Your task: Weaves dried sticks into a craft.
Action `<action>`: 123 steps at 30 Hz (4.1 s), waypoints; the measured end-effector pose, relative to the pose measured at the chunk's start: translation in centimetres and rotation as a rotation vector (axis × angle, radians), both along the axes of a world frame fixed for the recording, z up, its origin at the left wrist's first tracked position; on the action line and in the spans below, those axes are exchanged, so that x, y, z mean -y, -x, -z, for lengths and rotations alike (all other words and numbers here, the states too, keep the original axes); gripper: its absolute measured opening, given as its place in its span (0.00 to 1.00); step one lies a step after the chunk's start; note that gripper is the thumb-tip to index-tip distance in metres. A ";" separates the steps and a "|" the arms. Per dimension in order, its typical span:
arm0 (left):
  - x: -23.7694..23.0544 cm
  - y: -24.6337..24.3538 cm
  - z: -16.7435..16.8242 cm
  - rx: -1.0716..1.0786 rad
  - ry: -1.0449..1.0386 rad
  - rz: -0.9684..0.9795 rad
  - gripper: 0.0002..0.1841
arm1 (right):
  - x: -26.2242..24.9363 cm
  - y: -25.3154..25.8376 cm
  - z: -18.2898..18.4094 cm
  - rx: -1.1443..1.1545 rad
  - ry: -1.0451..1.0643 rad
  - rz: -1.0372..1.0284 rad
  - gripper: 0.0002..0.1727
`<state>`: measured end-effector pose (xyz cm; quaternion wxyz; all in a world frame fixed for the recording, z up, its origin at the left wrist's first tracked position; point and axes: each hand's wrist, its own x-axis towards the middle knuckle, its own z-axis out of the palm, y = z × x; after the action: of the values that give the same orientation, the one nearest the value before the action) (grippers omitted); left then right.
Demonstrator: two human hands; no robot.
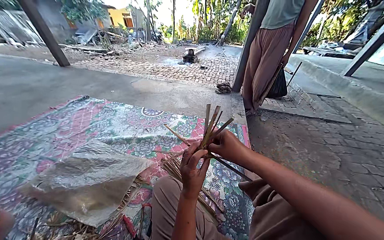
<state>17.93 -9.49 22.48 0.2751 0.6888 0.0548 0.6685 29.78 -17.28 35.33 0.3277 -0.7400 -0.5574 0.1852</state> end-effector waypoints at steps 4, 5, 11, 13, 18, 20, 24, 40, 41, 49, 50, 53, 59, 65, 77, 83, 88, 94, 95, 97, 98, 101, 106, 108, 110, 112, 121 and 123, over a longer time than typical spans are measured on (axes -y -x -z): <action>-1.4 0.3 0.6 0.079 0.151 0.092 0.17 | 0.4 -0.4 -0.4 0.047 -0.001 -0.003 0.08; -1.7 0.4 0.8 0.117 0.223 0.178 0.19 | 0.6 -0.6 -0.6 0.037 -0.013 -0.006 0.07; -0.2 0.1 -0.2 0.385 0.715 0.675 0.31 | 1.3 -1.7 -1.6 -0.090 -0.039 -0.128 0.04; 0.1 -0.2 -0.5 0.456 0.802 0.784 0.29 | 1.4 -1.8 -1.6 -0.074 -0.043 -0.170 0.05; 0.4 -0.3 -0.8 0.597 0.990 1.091 0.20 | 1.8 -2.2 -1.4 0.047 -0.054 -0.170 0.07; 0.2 -0.5 -0.8 0.660 1.032 1.240 0.16 | 1.8 -2.4 -1.3 0.057 -0.039 -0.161 0.09; 0.2 -0.8 -1.1 0.743 1.066 1.462 0.14 | 1.8 -3.0 -1.0 -0.001 -0.039 -0.228 0.09; -0.5 0.8 -0.3 0.577 0.927 1.628 0.12 | 1.5 -3.7 -0.5 -0.400 0.096 -0.630 0.11; -1.0 1.1 0.0 0.549 0.917 1.621 0.12 | 1.2 -3.4 -0.3 -0.393 0.093 -0.614 0.13; -2.6 2.8 2.0 0.490 0.839 1.503 0.11 | -0.2 -1.7 0.4 -0.280 0.151 -0.582 0.06; -2.5 2.9 2.0 0.494 0.846 1.481 0.10 | -0.3 -1.6 0.6 -0.247 0.164 -0.598 0.06; -2.3 3.4 1.9 0.523 0.854 1.440 0.08 | -0.2 -1.3 0.2 -0.178 0.237 -0.625 0.06; -2.4 3.3 0.7 0.322 0.773 1.104 0.15 | 0.7 -1.7 -0.7 0.112 0.059 -0.303 0.11; 0.1 0.4 -1.7 0.414 0.816 0.873 0.15 | 2.7 -3.3 -4.1 0.322 -0.446 -0.048 0.11; 1.2 -1.9 -0.5 0.469 0.578 0.686 0.14 | 1.0 -0.1 1.9 -0.065 0.133 -0.358 0.13; 0.9 -1.5 -0.1 0.503 0.602 0.675 0.13 | 0.6 0.5 3.1 -0.100 0.126 -0.391 0.12; 0.3 -0.4 0.9 0.492 0.589 0.671 0.10 | -0.1 1.6 2.8 -0.081 0.216 -0.448 0.13; -0.4 0.1 1.1 0.527 0.618 0.655 0.12 | -1.0 2.4 4.2 -0.118 0.183 -0.427 0.12; -0.5 0.2 1.2 0.517 0.609 0.643 0.12 | -1.1 2.5 4.4 -0.127 0.159 -0.420 0.12; -0.6 0.3 1.3 0.494 0.593 0.597 0.12 | -1.4 2.8 4.8 -0.141 0.110 -0.387 0.12; -0.6 0.3 1.3 0.481 0.587 0.575 0.13 | -1.5 2.9 4.8 -0.141 0.100 -0.372 0.12; -0.8 0.4 1.6 0.487 0.592 0.568 0.11 | -1.9 2.9 4.7 -0.146 0.112 -0.378 0.14; -1.2 0.6 2.0 0.494 0.598 0.616 0.09 | -2.3 2.3 4.2 -0.245 0.188 -0.437 0.12; -1.3 0.6 2.3 0.485 0.594 0.622 0.10 | -2.2 2.2 3.8 -0.223 0.222 -0.448 0.12; -1.8 0.6 2.5 0.423 0.589 0.626 0.13 | -2.0 2.0 3.3 -0.096 0.229 -0.436 0.10; -2.6 0.9 2.7 0.332 0.598 0.639 0.23 | -1.6 1.4 2.6 0.067 0.173 -0.382 0.11; -3.3 1.6 2.8 0.048 0.648 0.627 0.33 | -0.8 -1.4 -0.3 0.152 -0.200 -0.211 0.19; -2.9 1.3 2.5 0.009 0.619 0.567 0.33 | -0.7 -0.5 -0.4 0.191 -0.090 -0.269 0.22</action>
<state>16.60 -6.63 20.00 0.6426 0.5585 0.0601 0.5211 30.32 -16.56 35.69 0.2784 -0.6576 -0.6877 0.1313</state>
